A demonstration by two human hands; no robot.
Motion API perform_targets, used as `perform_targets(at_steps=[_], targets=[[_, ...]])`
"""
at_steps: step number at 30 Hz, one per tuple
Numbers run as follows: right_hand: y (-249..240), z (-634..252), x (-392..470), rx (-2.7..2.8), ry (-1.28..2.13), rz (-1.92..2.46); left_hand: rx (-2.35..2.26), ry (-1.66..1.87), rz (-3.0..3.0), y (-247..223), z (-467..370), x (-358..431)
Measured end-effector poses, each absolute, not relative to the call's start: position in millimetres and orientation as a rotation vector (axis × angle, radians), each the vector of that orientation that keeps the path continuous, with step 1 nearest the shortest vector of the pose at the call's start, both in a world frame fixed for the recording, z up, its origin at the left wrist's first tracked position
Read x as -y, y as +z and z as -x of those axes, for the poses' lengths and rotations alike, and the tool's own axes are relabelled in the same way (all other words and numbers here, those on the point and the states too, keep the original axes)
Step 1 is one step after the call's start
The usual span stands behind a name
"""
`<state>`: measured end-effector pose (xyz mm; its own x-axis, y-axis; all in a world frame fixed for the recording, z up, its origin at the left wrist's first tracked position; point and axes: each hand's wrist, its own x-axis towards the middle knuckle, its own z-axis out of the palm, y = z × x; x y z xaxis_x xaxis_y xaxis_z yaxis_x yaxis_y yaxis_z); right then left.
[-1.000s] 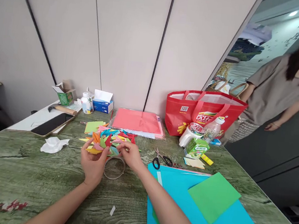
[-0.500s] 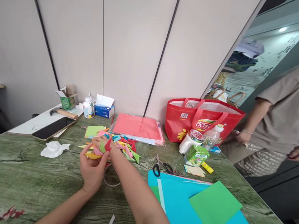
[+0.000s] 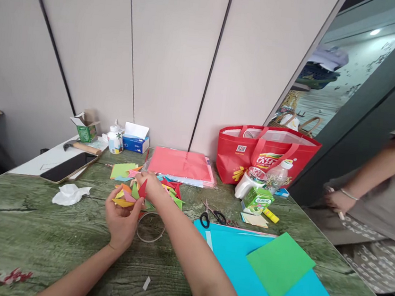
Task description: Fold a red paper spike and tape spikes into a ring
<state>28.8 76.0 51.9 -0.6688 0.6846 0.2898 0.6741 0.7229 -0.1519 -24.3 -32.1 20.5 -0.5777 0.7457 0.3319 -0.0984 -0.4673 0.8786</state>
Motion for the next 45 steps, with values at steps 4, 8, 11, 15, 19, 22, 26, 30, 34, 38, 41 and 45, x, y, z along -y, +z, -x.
perform_targets(at_steps=[4, 8, 11, 15, 19, 22, 26, 30, 34, 38, 41, 45], targets=[[50, -73, -72, 2.299, 0.115, 1.101, -1.19, 2.05, -0.974, 21, 24, 32], [38, -116, -46, 1.746, 0.476, 1.057, -1.146, 1.964, -0.981, 20, 24, 30], [21, -133, -23, 1.447, 0.889, 1.029, -1.078, 1.831, -0.962, 19, 23, 28], [1, -134, -2, 1.126, 1.318, 0.924, -0.998, 1.675, -0.887, 16, 21, 26], [-6, -125, 6, 1.045, 1.438, 0.88, -0.981, 1.582, -0.866, 16, 19, 25], [-6, -122, 9, 1.038, 1.443, 0.892, -0.993, 1.565, -0.864, 16, 20, 24], [-4, -122, 13, 1.065, 1.418, 0.894, -0.995, 1.539, -0.852, 12, 22, 22], [-3, -122, 17, 1.089, 1.402, 0.902, -0.979, 1.487, -0.849, 9, 20, 22], [-1, -121, 20, 1.098, 1.385, 0.905, -0.981, 1.466, -0.828, 11, 19, 23], [0, -121, 21, 1.105, 1.355, 0.916, -0.978, 1.453, -0.814, 13, 18, 23], [1, -121, 21, 1.114, 1.34, 0.92, -0.971, 1.466, -0.81, 13, 18, 23], [-1, -121, 20, 1.146, 1.332, 0.914, -0.961, 1.468, -0.808, 11, 18, 22]])
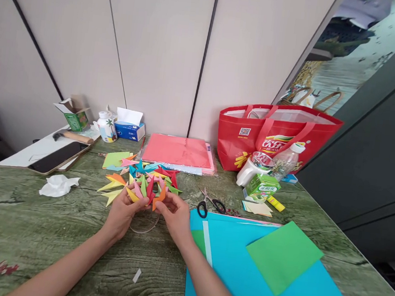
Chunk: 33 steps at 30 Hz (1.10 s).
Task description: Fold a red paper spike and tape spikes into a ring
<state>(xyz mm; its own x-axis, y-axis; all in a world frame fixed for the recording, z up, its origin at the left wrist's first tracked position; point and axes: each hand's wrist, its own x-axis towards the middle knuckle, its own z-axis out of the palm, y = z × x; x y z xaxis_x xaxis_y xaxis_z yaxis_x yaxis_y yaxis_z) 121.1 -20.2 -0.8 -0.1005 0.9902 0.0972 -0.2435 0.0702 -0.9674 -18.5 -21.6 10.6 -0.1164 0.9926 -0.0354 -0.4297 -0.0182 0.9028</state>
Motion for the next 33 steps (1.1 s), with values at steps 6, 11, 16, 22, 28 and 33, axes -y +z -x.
perform_targets(at_steps=[6, 11, 16, 22, 28, 33], targets=[[-3, -122, 20, 1.185, 1.318, 0.913, -0.963, 1.464, -0.79, 10, 17, 22], [0, -121, 21, 1.171, 1.319, 0.932, -0.946, 1.443, -0.799, 12, 17, 22], [6, -123, 23, 1.197, 1.3, 0.97, -0.952, 1.446, -0.803, 14, 16, 23], [8, -127, 21, 1.203, 1.179, 1.036, -0.967, 1.464, -0.816, 14, 15, 22], [0, -125, 17, 1.018, 1.262, 1.114, -0.969, 1.45, -0.831, 14, 14, 23], [4, -123, 19, 0.971, 1.42, 0.942, -0.969, 1.465, -0.857, 13, 13, 23]])
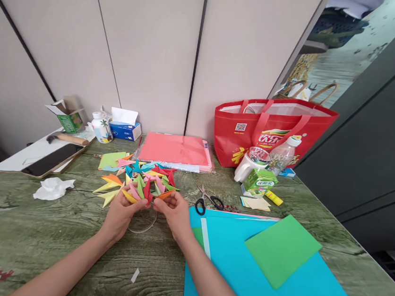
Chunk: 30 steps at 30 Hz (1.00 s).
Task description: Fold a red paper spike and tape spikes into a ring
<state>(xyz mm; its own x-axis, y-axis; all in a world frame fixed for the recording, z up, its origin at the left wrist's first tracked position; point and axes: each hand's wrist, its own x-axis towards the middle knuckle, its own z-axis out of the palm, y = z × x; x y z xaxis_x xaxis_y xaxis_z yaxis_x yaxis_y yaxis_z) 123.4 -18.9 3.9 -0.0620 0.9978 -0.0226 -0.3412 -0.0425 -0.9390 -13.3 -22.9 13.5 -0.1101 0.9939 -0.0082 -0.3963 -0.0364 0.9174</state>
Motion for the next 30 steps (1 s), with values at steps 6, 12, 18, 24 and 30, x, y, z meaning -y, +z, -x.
perform_targets(at_steps=[6, 12, 18, 24, 30], targets=[[6.3, -125.7, 19.6, 1.015, 1.453, 0.965, -1.017, 1.468, -0.884, 11.7, 15.2, 21.4], [2.9, -126.2, 16.8, 0.944, 1.41, 1.001, -1.03, 1.44, -0.882, 9.7, 15.2, 21.7], [1.3, -125.3, 16.6, 1.011, 1.355, 1.01, -1.06, 1.41, -0.892, 7.3, 15.0, 21.1], [2.6, -124.1, 19.2, 1.128, 1.278, 0.999, -1.055, 1.412, -0.895, 6.9, 14.5, 21.7], [5.2, -123.4, 21.8, 1.166, 1.211, 1.035, -1.066, 1.419, -0.882, 7.9, 14.6, 22.0]])
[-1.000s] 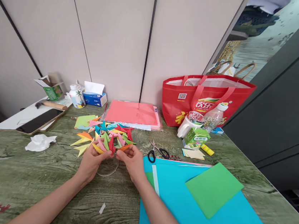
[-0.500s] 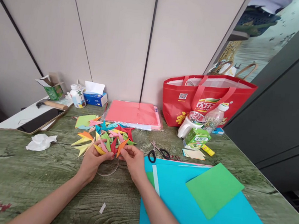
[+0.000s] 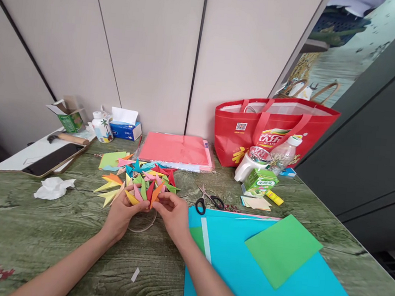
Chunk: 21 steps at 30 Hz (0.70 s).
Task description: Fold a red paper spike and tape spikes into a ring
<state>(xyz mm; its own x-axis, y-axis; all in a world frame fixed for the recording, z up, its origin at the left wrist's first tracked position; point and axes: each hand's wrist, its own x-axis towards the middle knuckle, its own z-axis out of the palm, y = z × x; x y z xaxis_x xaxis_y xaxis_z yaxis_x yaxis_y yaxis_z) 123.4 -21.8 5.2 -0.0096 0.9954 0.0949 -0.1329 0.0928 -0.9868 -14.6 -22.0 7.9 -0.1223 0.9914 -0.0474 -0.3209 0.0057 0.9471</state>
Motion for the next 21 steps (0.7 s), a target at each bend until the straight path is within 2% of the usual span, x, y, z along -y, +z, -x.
perform_targets(at_steps=[21], targets=[[5.3, -124.1, 21.5, 1.106, 1.274, 0.998, -1.032, 1.367, -0.879, 4.1, 15.6, 22.1]])
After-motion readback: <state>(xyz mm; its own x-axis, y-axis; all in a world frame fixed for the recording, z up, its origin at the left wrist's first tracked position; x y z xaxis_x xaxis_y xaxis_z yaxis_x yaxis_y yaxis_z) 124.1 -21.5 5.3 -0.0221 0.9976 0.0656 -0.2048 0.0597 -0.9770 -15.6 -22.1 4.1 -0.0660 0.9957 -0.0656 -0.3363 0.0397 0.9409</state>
